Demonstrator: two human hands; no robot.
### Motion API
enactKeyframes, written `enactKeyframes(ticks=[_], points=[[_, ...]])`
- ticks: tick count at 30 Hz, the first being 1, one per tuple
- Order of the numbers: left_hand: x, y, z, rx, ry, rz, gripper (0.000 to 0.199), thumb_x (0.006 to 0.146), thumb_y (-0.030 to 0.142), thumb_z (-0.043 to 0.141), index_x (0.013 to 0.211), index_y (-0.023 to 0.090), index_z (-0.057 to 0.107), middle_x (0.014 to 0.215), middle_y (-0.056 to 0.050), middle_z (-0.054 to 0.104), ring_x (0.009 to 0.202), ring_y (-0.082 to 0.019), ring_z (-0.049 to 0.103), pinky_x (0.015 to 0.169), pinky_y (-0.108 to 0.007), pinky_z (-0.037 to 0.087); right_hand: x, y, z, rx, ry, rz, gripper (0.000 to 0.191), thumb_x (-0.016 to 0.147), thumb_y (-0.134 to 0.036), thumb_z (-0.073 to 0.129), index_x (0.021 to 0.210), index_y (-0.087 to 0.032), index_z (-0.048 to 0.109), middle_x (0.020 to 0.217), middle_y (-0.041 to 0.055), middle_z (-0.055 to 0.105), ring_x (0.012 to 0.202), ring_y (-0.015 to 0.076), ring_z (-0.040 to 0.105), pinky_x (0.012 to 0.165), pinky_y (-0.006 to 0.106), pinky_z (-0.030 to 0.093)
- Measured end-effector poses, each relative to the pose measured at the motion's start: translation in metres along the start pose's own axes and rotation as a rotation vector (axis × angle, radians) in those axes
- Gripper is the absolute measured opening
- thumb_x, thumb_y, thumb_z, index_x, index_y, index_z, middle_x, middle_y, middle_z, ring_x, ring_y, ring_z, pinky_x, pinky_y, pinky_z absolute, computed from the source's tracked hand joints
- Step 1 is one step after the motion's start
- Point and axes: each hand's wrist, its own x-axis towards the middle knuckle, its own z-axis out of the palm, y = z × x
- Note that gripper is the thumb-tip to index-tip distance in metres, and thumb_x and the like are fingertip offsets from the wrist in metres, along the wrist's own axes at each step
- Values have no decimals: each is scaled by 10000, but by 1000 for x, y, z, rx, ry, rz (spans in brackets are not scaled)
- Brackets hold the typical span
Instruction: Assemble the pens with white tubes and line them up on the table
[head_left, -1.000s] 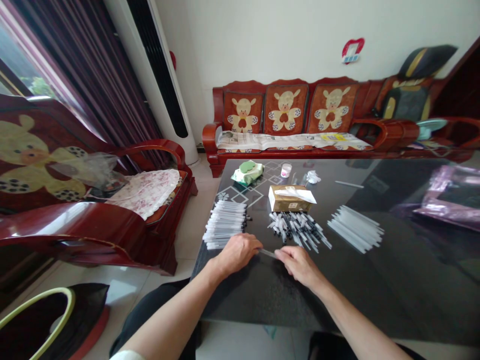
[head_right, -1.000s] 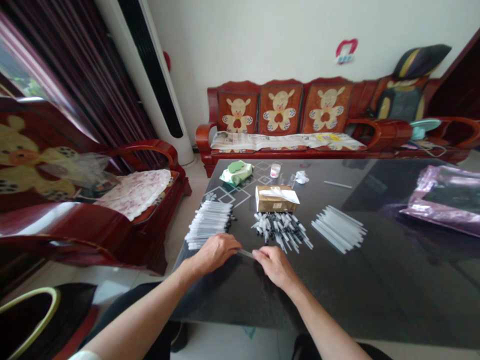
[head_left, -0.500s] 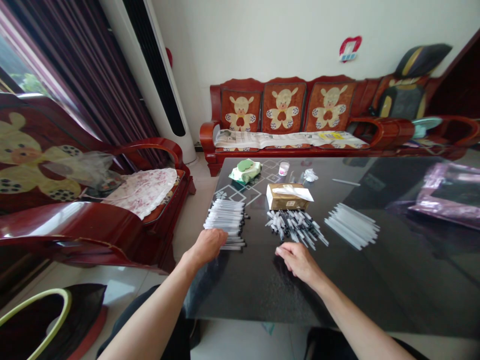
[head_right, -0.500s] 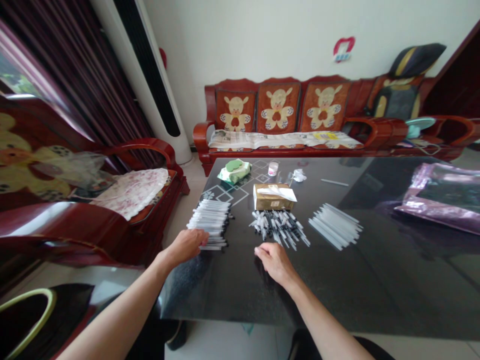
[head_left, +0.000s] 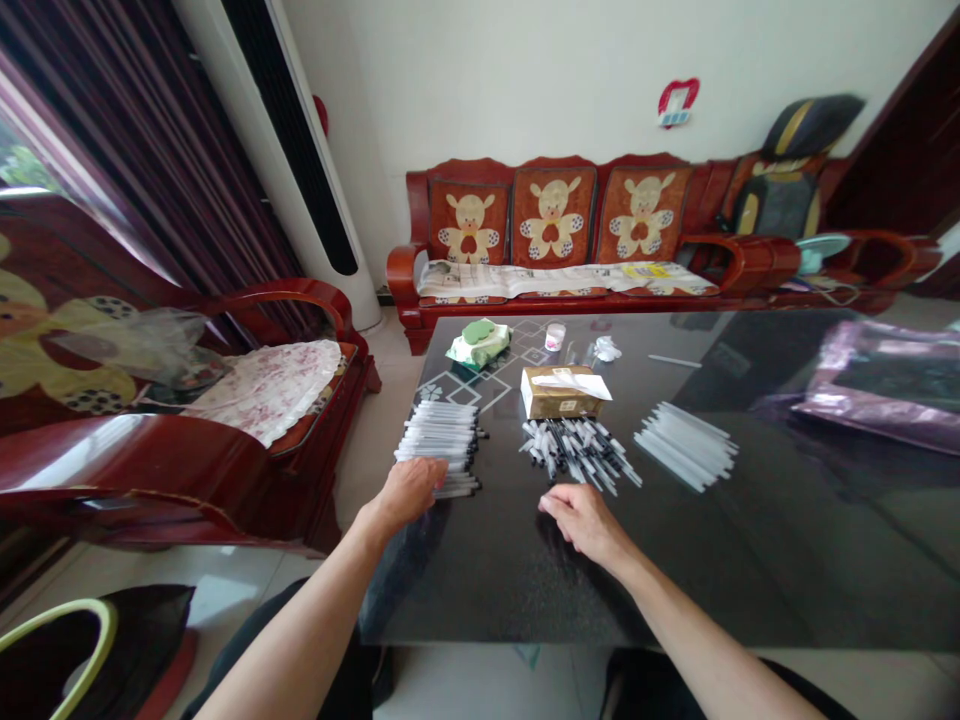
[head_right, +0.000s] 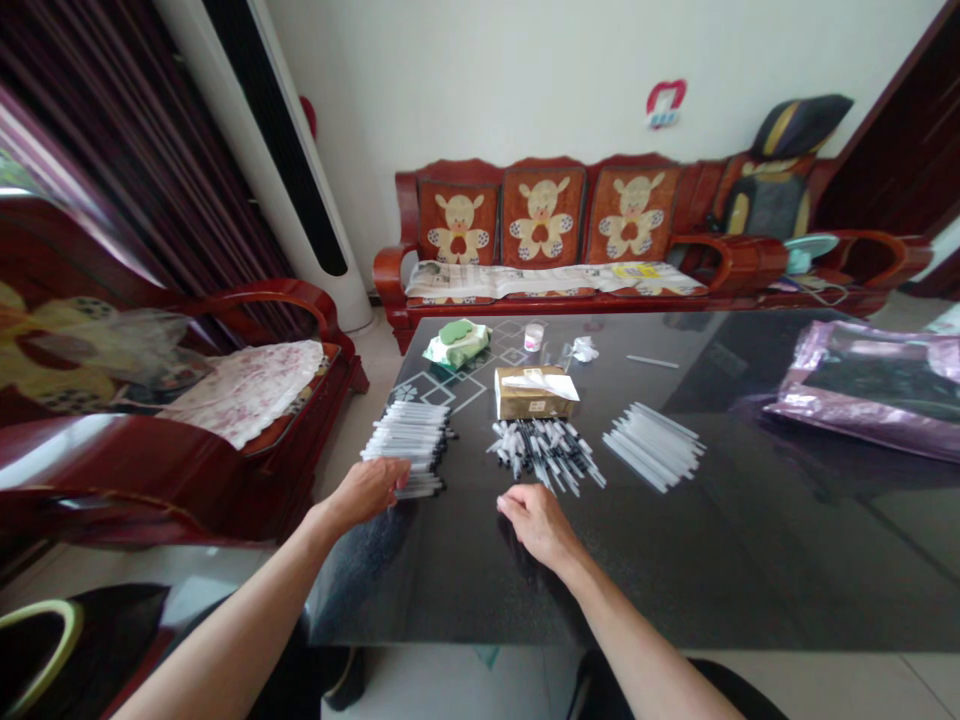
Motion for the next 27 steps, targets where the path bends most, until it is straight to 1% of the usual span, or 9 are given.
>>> enactKeyframes(ticks=[4,7,14,19,24,27], points=[[3,0,0,-48,27,-5,270,663,22,494,849,194,589,830,-54,653,777,-213,607,673,-289,420,-2,-4,1,8,-10,-7,310,823,-361,470,707,-146,661,419,-39,472,376,88,411,417,207,298],[4,1,-1,-71,30,-15,288,656,10,502,851,198,597,828,-50,654,793,-216,603,691,-289,420,-2,-4,1,10,-10,-14,308,819,-357,474,690,-146,657,419,-35,475,388,92,420,419,206,295],[8,2,-1,-44,37,-18,310,669,1,458,868,189,604,824,-52,651,777,-211,600,693,-289,417,-1,-3,0,-14,-14,-26,316,826,-355,463,700,-143,661,420,-36,479,385,93,424,427,207,299],[7,3,-4,-46,8,-28,291,649,29,510,864,206,597,857,-37,658,818,-207,602,716,-281,421,-1,-1,1,-7,7,-38,311,821,-354,470,675,-147,649,416,-35,479,390,94,425,431,207,299],[6,6,-5,-74,14,-33,257,639,33,535,836,186,599,831,-61,656,819,-237,608,702,-302,421,-1,0,0,-6,9,-32,298,817,-351,475,699,-148,658,416,-37,475,389,94,424,430,208,295],[6,6,-8,-67,23,-27,230,648,49,537,820,192,591,817,-52,654,803,-235,607,683,-303,412,0,0,-2,-16,15,-37,297,818,-352,472,695,-154,655,417,-37,478,391,97,430,438,213,301]])
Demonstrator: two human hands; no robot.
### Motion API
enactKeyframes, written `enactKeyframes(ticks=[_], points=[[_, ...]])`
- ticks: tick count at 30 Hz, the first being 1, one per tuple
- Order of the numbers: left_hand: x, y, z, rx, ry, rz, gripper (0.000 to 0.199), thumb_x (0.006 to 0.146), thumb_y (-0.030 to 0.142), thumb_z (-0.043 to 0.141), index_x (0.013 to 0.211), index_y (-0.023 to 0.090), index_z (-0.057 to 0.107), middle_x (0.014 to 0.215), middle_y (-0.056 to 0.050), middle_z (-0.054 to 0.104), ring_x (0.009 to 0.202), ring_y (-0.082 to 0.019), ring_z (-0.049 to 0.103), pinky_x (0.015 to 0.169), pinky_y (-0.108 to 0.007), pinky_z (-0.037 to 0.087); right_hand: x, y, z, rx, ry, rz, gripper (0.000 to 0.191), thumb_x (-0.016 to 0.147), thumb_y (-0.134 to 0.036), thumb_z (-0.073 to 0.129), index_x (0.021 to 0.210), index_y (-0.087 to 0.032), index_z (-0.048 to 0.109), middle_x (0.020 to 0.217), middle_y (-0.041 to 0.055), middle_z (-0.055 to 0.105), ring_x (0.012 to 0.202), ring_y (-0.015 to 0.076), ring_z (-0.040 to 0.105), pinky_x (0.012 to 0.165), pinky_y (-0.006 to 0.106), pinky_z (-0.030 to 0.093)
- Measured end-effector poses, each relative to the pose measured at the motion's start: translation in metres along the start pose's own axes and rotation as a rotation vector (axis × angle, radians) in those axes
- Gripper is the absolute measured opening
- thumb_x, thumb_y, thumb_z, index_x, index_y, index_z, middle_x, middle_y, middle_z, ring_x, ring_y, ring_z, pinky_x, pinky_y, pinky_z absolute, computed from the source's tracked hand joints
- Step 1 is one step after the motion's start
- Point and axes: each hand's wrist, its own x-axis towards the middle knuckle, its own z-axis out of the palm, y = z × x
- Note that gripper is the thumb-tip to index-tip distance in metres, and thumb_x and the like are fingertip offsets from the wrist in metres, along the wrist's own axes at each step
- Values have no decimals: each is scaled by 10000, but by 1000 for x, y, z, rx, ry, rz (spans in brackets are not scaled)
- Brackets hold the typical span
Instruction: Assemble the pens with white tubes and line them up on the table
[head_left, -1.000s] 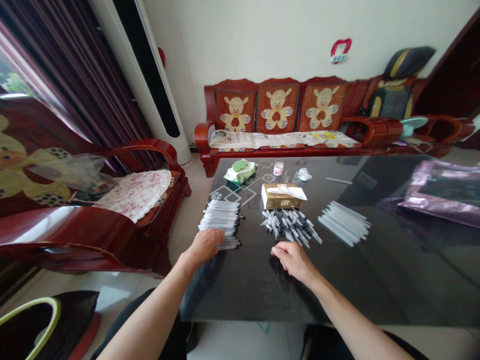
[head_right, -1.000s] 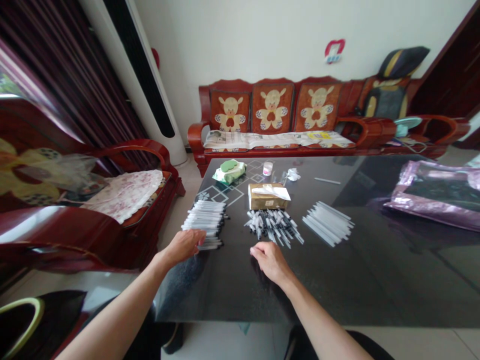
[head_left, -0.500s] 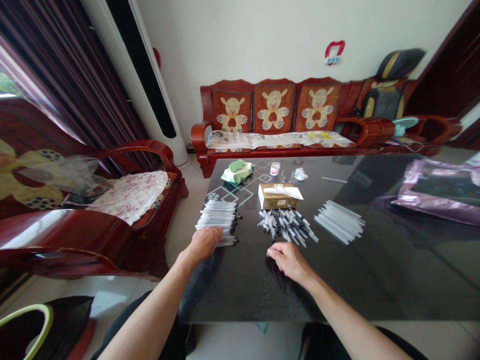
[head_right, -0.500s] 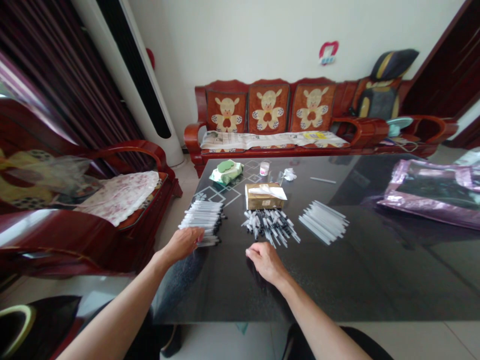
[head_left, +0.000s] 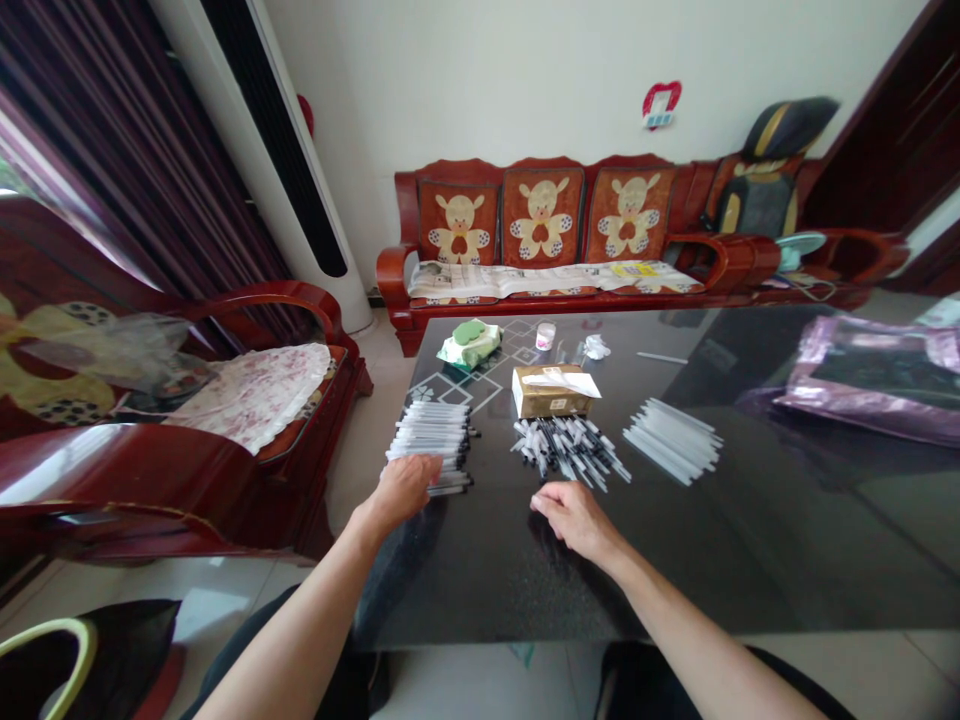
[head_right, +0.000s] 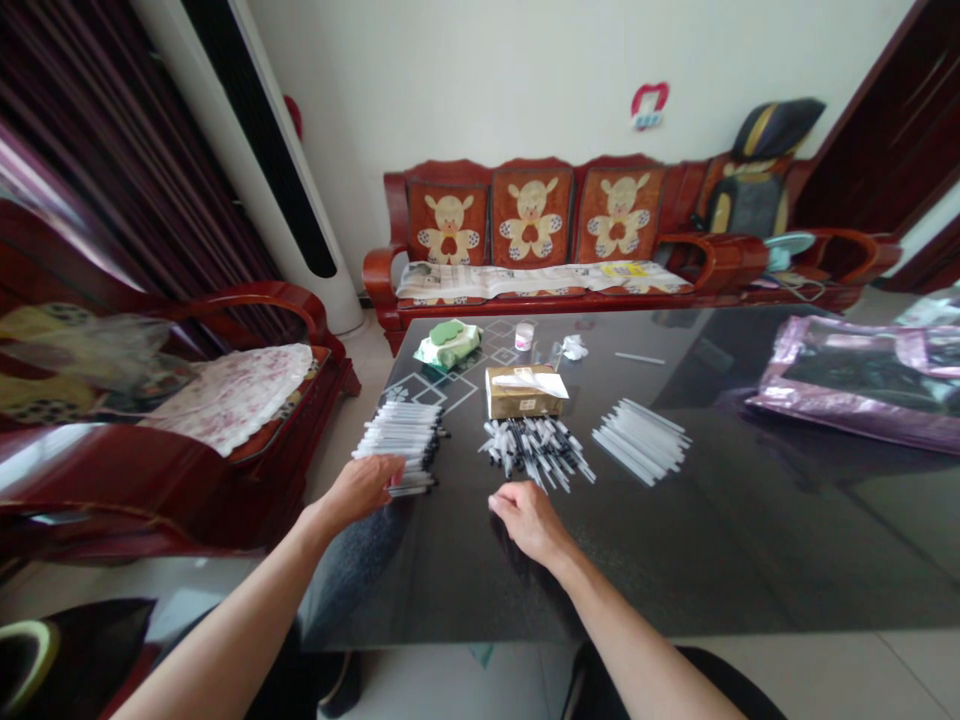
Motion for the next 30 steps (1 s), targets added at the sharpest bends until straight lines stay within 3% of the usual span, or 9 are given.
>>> enactKeyframes(ticks=[4,7,12,14,16,18,22,30], points=[[2,6,-5,-3,35,51,166,668,118,585,808,202,552,775,-25,635,765,-205,592,659,-278,385,2,2,-7,-39,31,-33,307,826,-351,459,653,-159,625,420,-35,481,397,99,430,453,219,303],[5,25,-2,-118,86,117,138,705,204,619,808,208,527,768,-5,612,737,-173,571,642,-253,366,7,6,-19,-121,99,-76,334,836,-350,446,590,-167,579,432,-27,486,426,104,447,474,219,307],[7,78,19,-320,124,318,136,751,241,615,854,209,533,813,-6,585,786,-161,551,672,-241,380,15,26,-70,-434,316,-66,317,831,-358,450,685,-171,659,577,24,598,559,140,530,523,232,324],[6,94,29,-361,104,377,159,754,226,613,897,207,547,846,-17,587,813,-166,551,694,-243,391,16,40,-98,-580,443,35,298,826,-334,456,737,-170,688,663,62,646,625,166,570,559,247,349],[4,104,36,-378,85,410,171,765,216,602,930,207,558,873,-26,590,837,-172,554,719,-248,400,15,56,-122,-704,550,234,262,810,-324,485,819,-186,707,772,99,681,709,208,608,574,268,370],[3,107,39,-383,77,418,160,783,203,578,942,205,565,887,-30,594,854,-174,557,740,-251,405,13,73,-138,-780,551,425,254,796,-312,506,867,-186,714,863,135,688,776,243,632,593,288,401],[2,104,41,-400,94,401,146,812,169,521,946,200,570,898,-35,599,870,-172,559,770,-254,410,10,96,-147,-837,447,636,242,790,-276,513,898,-177,707,968,152,684,891,287,642,686,337,463],[3,102,45,-415,120,415,144,837,167,477,938,201,574,887,-38,603,860,-171,569,774,-255,418,13,102,-148,-845,474,651,241,793,-263,516,926,-181,699,992,157,677,937,302,639,736,368,489]])
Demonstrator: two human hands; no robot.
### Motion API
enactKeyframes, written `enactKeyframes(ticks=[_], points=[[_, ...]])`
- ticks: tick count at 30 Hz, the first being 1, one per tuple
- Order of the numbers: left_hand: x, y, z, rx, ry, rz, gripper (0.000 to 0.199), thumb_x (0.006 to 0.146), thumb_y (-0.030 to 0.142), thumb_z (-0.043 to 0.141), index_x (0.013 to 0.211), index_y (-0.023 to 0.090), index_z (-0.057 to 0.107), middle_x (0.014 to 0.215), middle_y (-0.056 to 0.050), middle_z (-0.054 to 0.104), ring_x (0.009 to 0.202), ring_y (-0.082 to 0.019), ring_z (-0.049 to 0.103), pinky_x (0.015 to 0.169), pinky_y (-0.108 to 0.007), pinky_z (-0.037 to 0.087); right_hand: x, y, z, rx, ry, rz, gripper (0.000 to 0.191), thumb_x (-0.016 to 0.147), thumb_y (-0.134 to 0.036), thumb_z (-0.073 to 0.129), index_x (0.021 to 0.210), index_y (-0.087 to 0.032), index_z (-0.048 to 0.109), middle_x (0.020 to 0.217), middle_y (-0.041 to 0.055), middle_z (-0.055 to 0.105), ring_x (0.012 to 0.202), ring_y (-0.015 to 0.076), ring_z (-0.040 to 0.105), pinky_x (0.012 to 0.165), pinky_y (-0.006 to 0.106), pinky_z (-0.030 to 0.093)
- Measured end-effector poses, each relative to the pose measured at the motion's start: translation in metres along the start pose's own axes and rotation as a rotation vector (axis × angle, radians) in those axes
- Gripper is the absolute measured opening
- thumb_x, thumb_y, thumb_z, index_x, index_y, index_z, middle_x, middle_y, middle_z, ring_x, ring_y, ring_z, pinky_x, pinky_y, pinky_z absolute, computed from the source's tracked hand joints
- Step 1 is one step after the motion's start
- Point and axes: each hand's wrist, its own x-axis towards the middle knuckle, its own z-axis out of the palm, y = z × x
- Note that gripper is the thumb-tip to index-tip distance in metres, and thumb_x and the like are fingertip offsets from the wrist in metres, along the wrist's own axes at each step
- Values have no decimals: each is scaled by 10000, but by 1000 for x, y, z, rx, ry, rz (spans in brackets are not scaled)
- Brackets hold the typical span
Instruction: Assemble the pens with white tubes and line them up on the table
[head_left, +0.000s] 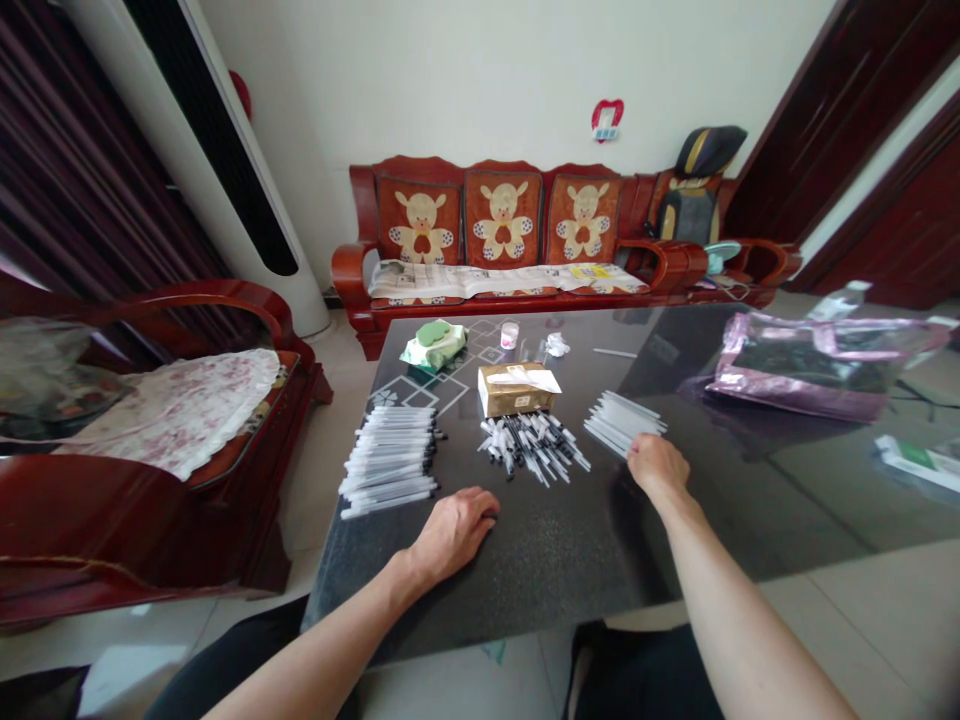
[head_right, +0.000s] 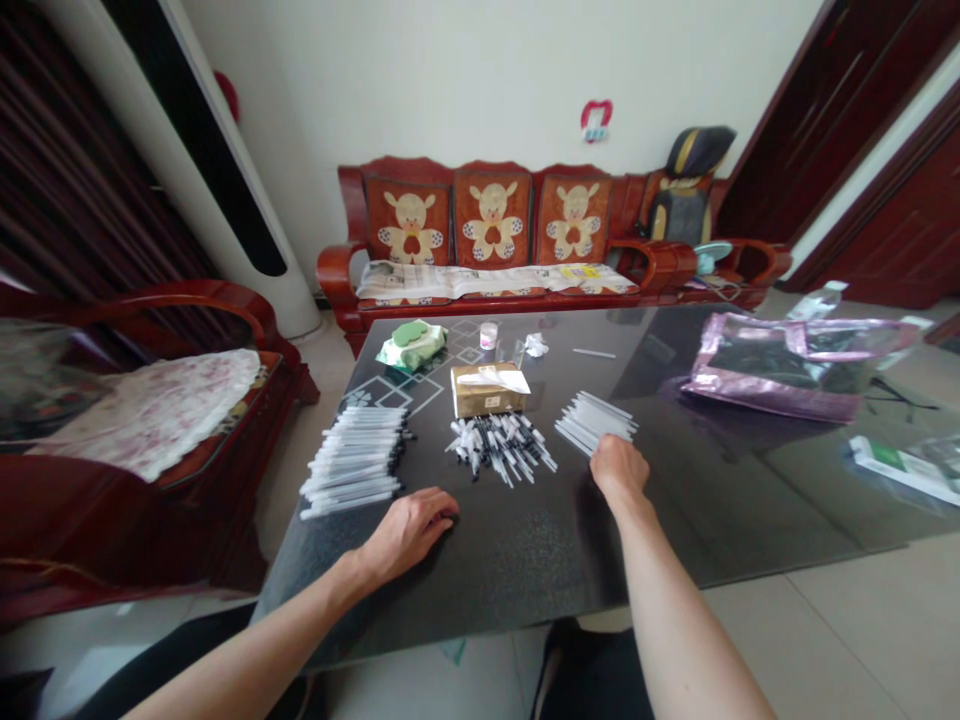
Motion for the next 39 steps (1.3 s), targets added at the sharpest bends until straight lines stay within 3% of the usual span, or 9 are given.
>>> enactKeyframes(ticks=[13,21,25,30,34,37,39], points=[[1,0,1,-40,34,1,152,846,166,460,917,200,590,867,-39,611,835,-166,576,755,-248,419,-7,-8,-4,-15,-48,-43,223,750,-285,602,903,-154,698,970,176,676,931,274,643,753,340,483],[2,3,-2,-170,112,-36,161,819,172,501,918,197,625,850,-34,632,782,-158,580,716,-253,427,-13,-15,-7,0,-59,-70,211,756,-279,559,830,-144,702,918,181,685,879,293,651,683,344,470],[6,3,-3,-372,145,-136,145,812,233,535,898,187,642,783,-29,645,700,-147,592,653,-252,449,-39,-44,-8,275,4,-301,223,781,-327,518,739,-180,680,768,94,695,769,223,650,626,271,436],[14,-3,4,-881,133,-313,345,809,390,560,1035,130,578,746,-57,649,648,-161,631,587,-267,507,-107,-97,0,665,-242,-697,181,782,-293,519,728,-164,633,590,9,633,529,121,558,502,202,363],[16,-6,7,-1097,144,-413,391,767,446,608,957,106,571,732,-77,658,629,-159,643,590,-273,525,-140,-121,3,664,-308,-757,120,742,-243,568,666,-163,613,538,-15,585,496,101,503,474,196,311],[17,-8,6,-1124,191,-481,373,745,461,628,848,108,563,681,-74,653,578,-148,633,536,-244,512,-134,-119,1,667,-331,-773,164,779,-294,552,707,-169,630,561,-10,601,509,108,521,488,202,323],[17,-9,3,-1142,225,-501,372,732,461,641,843,115,561,691,-69,655,582,-143,635,526,-231,508,-120,-112,1,618,-248,-734,209,818,-324,512,736,-179,639,614,5,633,559,124,558,523,212,343]])
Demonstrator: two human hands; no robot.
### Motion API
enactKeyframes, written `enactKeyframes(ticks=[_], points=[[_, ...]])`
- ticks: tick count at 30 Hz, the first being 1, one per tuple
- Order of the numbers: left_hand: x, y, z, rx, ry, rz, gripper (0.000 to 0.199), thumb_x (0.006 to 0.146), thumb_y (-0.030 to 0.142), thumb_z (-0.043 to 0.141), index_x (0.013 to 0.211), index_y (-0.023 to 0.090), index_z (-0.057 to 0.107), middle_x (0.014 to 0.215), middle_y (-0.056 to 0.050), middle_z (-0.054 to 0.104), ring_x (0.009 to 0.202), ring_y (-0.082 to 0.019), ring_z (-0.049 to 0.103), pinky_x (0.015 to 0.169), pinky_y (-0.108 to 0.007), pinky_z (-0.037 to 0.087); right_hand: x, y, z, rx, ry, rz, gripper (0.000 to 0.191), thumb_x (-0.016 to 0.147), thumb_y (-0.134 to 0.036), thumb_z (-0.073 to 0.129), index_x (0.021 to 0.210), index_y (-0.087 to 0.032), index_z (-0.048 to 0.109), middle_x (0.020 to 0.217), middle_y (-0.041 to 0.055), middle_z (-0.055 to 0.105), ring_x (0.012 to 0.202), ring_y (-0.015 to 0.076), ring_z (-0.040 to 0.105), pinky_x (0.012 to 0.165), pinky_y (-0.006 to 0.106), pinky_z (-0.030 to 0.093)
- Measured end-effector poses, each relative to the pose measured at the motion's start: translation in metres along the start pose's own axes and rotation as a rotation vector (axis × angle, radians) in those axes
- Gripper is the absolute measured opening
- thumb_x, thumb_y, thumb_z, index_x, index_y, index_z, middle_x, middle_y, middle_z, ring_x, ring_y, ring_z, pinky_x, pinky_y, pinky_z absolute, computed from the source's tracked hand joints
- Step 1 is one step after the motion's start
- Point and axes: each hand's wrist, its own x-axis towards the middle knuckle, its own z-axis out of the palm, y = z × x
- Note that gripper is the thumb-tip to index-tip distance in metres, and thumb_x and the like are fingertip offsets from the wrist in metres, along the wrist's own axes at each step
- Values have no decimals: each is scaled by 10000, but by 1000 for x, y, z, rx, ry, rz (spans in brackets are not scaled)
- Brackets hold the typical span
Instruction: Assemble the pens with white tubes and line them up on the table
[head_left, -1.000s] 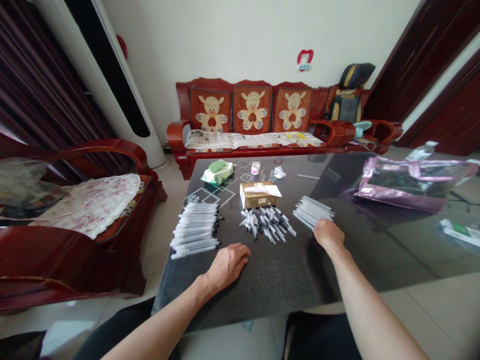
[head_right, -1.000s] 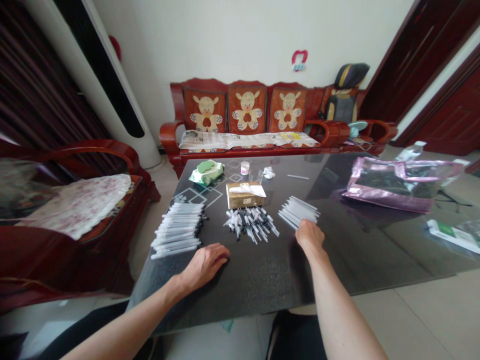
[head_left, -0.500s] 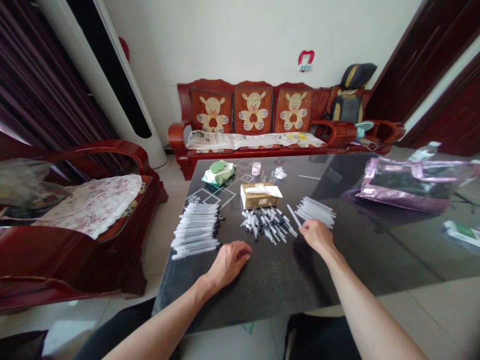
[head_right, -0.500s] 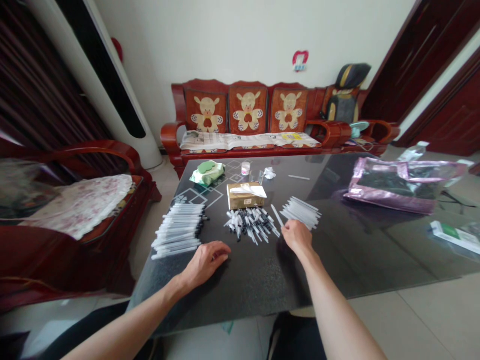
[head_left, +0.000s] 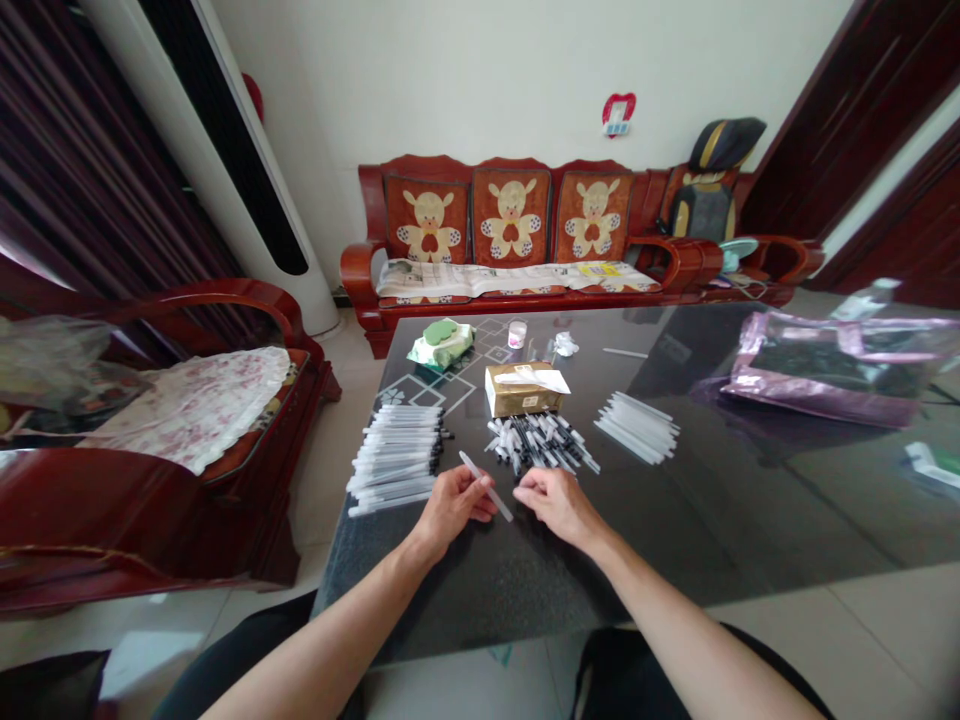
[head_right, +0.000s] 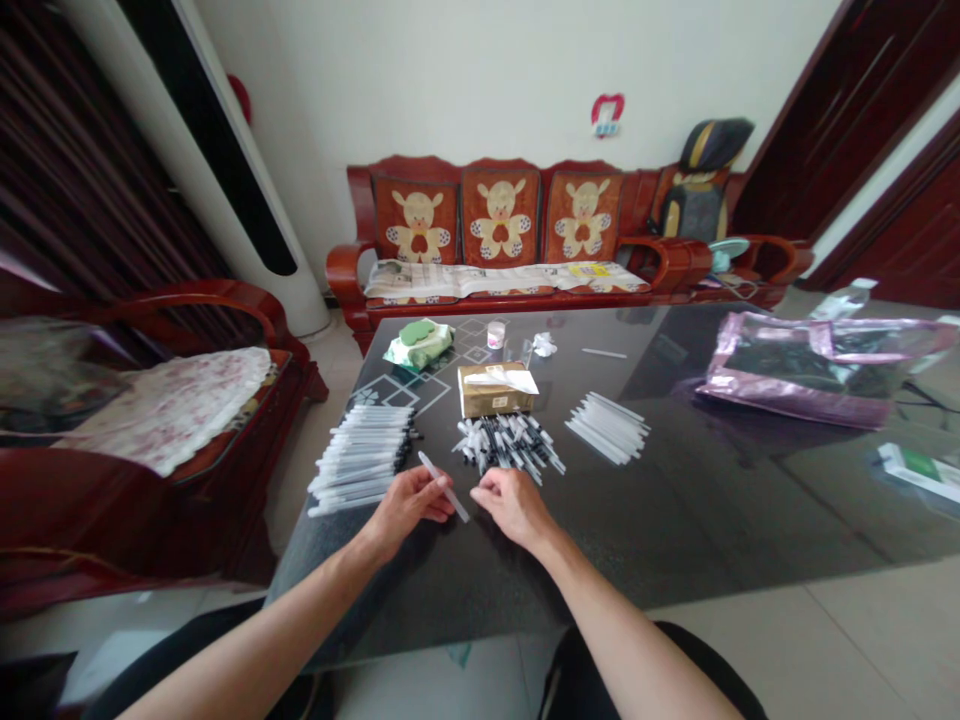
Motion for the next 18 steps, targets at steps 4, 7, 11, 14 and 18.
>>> enactKeyframes(ticks=[4,7,11,14,18], points=[[-1,5,-1,-43,24,2,380,712,468,658,837,122,564,684,-59,654,582,-140,636,524,-226,507,12,24,-13,-376,179,158,194,823,-327,519,735,-198,634,695,35,672,670,160,609,575,231,345],[-2,7,0,-64,24,-6,375,715,461,659,836,119,564,682,-62,654,584,-140,637,532,-230,511,18,30,-11,-532,151,190,207,813,-389,549,780,-201,629,739,58,687,710,183,632,589,240,352],[-3,8,1,-67,24,-22,370,713,449,665,834,114,564,675,-64,656,568,-132,630,525,-222,506,23,29,-5,-599,106,228,194,824,-353,546,835,-180,633,805,97,695,751,205,648,610,252,376],[-3,8,0,-64,25,-29,367,712,444,669,830,112,566,667,-64,657,565,-131,629,520,-216,502,26,29,-4,-582,104,293,197,827,-337,532,807,-182,653,818,95,700,762,199,651,608,248,383],[-3,8,-1,-68,25,-16,359,725,443,660,832,112,571,678,-66,660,573,-132,632,524,-218,504,28,31,-7,-536,123,328,218,816,-327,511,758,-194,675,810,88,707,778,206,653,582,250,380]])
